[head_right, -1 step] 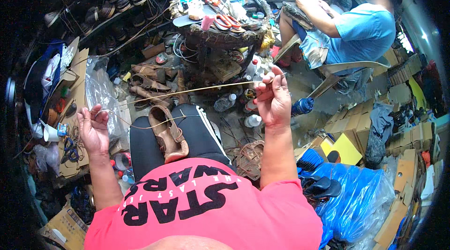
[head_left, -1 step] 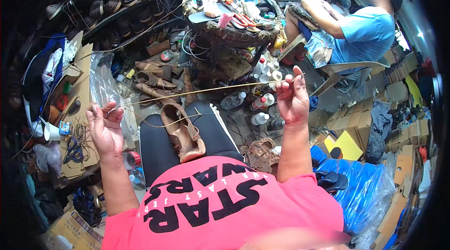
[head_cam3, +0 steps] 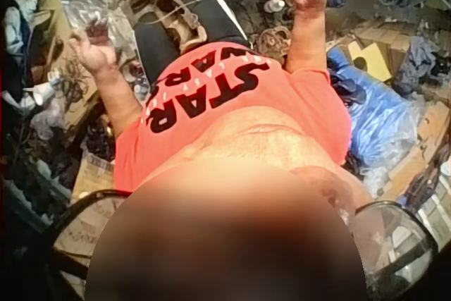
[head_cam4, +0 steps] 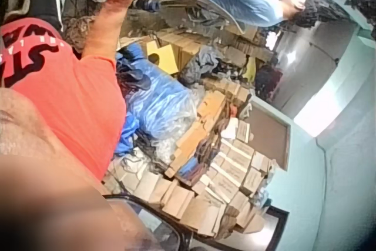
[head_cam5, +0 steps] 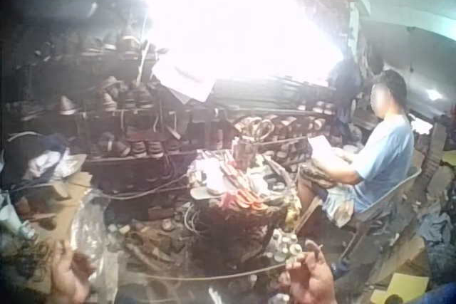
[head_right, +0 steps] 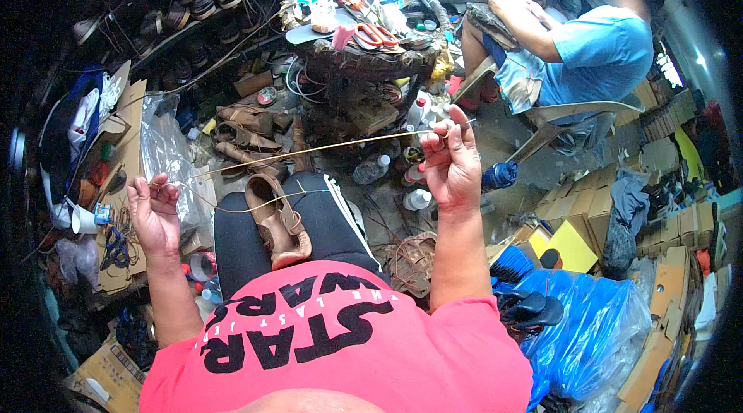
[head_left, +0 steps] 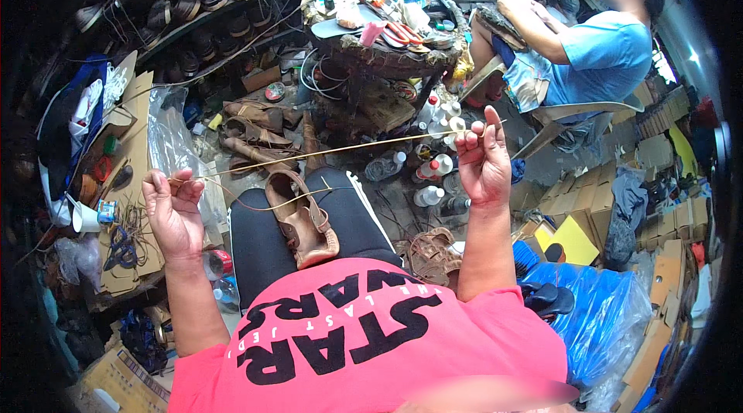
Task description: Stitching and assembling leather components for a shoe.
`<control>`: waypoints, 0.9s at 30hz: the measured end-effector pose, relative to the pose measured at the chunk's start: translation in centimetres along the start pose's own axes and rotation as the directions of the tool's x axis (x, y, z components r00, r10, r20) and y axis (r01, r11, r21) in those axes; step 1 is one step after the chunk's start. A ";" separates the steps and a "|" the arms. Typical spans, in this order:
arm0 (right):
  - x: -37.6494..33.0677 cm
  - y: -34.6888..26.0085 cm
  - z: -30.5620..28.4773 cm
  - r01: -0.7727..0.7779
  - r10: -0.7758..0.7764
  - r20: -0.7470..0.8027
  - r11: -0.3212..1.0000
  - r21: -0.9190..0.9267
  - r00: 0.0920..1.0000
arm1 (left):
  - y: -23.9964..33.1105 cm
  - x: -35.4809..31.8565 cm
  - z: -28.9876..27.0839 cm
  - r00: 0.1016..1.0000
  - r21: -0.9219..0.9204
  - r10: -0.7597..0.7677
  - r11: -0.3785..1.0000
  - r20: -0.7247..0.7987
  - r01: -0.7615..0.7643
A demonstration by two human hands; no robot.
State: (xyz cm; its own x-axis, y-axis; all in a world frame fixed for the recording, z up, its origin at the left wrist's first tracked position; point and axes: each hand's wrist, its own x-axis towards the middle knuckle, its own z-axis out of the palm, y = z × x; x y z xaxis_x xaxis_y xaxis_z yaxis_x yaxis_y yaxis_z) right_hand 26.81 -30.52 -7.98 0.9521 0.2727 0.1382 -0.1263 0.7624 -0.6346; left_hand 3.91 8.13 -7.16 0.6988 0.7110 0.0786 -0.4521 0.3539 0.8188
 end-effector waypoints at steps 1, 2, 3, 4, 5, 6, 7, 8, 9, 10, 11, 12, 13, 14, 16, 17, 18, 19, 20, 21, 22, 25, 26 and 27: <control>0.0 -0.1 0.0 0.006 -0.008 -0.035 0.999 -0.043 0.999 | -0.1 0.0 0.0 1.000 0.036 0.025 0.999 -0.005 -0.025; 0.0 -0.1 -0.1 0.016 -0.017 0.029 0.999 0.036 0.999 | -0.1 0.1 0.0 1.000 0.016 0.024 1.000 0.013 -0.024; 0.1 -0.2 -0.2 0.026 -0.028 0.060 0.999 0.034 0.998 | -0.1 0.2 0.0 1.000 0.011 0.024 1.000 0.001 -0.024; 0.1 -0.2 -0.2 0.030 -0.033 0.089 0.999 0.031 0.996 | -0.1 0.2 -0.1 0.999 0.010 0.026 1.000 -0.022 -0.026; 0.2 -0.2 -0.3 0.043 -0.047 0.129 0.998 0.035 0.991 | -0.1 0.3 -0.1 0.999 0.005 0.027 1.000 -0.018 -0.027; 0.2 -0.2 -0.3 0.035 -0.037 0.127 0.999 0.022 0.991 | -0.1 0.3 -0.1 0.999 0.006 0.029 1.000 -0.026 -0.029; 0.2 -0.1 -0.4 0.034 -0.036 0.137 0.999 0.014 0.990 | -0.1 0.2 -0.1 0.999 0.014 0.030 0.999 -0.043 -0.029; 0.2 -0.1 -0.4 0.036 -0.037 0.154 0.999 0.012 0.987 | -0.1 0.2 -0.1 0.999 0.006 0.028 1.000 -0.032 -0.027; 0.1 0.0 -0.4 0.040 -0.037 0.065 0.998 -0.041 0.997 | 0.0 0.1 -0.1 0.999 0.006 0.026 1.000 -0.032 -0.026; 0.0 0.0 -0.4 0.041 -0.043 -0.016 0.995 -0.087 0.999 | 0.0 0.1 -0.1 0.999 0.014 0.029 1.000 -0.042 -0.028; 0.0 0.0 -0.4 0.039 -0.052 -0.096 0.990 -0.133 0.994 | 0.0 0.0 -0.1 0.999 0.009 0.024 1.000 -0.037 -0.024; -0.1 0.1 -0.3 0.038 -0.045 -0.053 0.992 -0.116 0.998 | 0.0 0.0 -0.1 0.999 0.012 0.024 1.000 -0.042 -0.023; -0.1 0.1 -0.3 0.037 -0.038 -0.010 0.994 -0.100 0.999 | 0.0 0.0 -0.1 0.999 0.015 0.023 1.000 -0.046 -0.023; 0.0 0.0 -0.3 0.043 -0.041 0.027 0.995 -0.085 0.999 | 0.0 0.0 -0.1 0.999 0.015 0.026 1.000 -0.048 -0.025; 0.1 0.1 -0.3 0.068 -0.069 -0.007 0.994 -0.083 0.998 | 0.0 0.1 -0.1 0.998 0.015 0.031 0.999 -0.052 -0.030; 0.2 0.1 -0.3 0.083 -0.086 -0.026 0.993 -0.083 0.996 | 0.0 0.1 -0.1 0.998 0.017 0.031 0.999 -0.054 -0.030; 0.3 0.1 -0.3 0.081 -0.082 -0.016 0.994 -0.070 0.996 | 0.0 0.1 -0.1 0.998 0.019 0.031 0.999 -0.056 -0.030; 0.3 0.2 -0.3 0.078 -0.079 -0.005 0.995 -0.056 0.997 | 0.0 0.2 -0.1 0.997 0.028 0.035 0.999 -0.072 -0.033; 0.3 0.2 -0.4 0.079 -0.079 0.008 0.996 -0.043 0.997 | 0.0 0.2 0.0 0.998 0.020 0.032 0.999 -0.060 -0.031; 0.4 0.2 -0.4 0.076 -0.075 0.012 0.996 -0.045 0.997 | 0.0 0.2 0.0 0.998 0.019 0.031 0.999 -0.061 -0.030; 0.4 0.2 -0.5 0.076 -0.075 0.020 0.996 -0.046 0.997 | 0.0 0.2 0.0 0.998 0.018 0.031 0.999 -0.063 -0.030; 0.4 0.3 -0.6 0.064 -0.061 0.040 0.994 -0.086 0.997 | 0.0 0.3 0.1 0.999 0.017 0.028 0.999 -0.038 -0.027; 0.5 0.2 -0.6 0.060 -0.056 0.042 0.993 -0.104 0.998 | 0.0 0.3 0.2 0.999 0.021 0.028 0.999 -0.034 -0.028; 0.5 0.2 -0.7 0.058 -0.053 0.048 0.993 -0.102 0.997 | 0.0 0.3 0.2 0.999 0.025 0.029 0.999 -0.029 -0.028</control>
State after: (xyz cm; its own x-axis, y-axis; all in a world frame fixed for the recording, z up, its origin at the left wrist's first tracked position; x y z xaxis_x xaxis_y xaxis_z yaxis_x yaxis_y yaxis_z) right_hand 27.43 -30.60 -8.56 0.9430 0.2599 0.2081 -0.0419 0.7128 -0.7001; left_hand 4.25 8.22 -7.06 0.6690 0.7383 0.0858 -0.4577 0.3182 0.8302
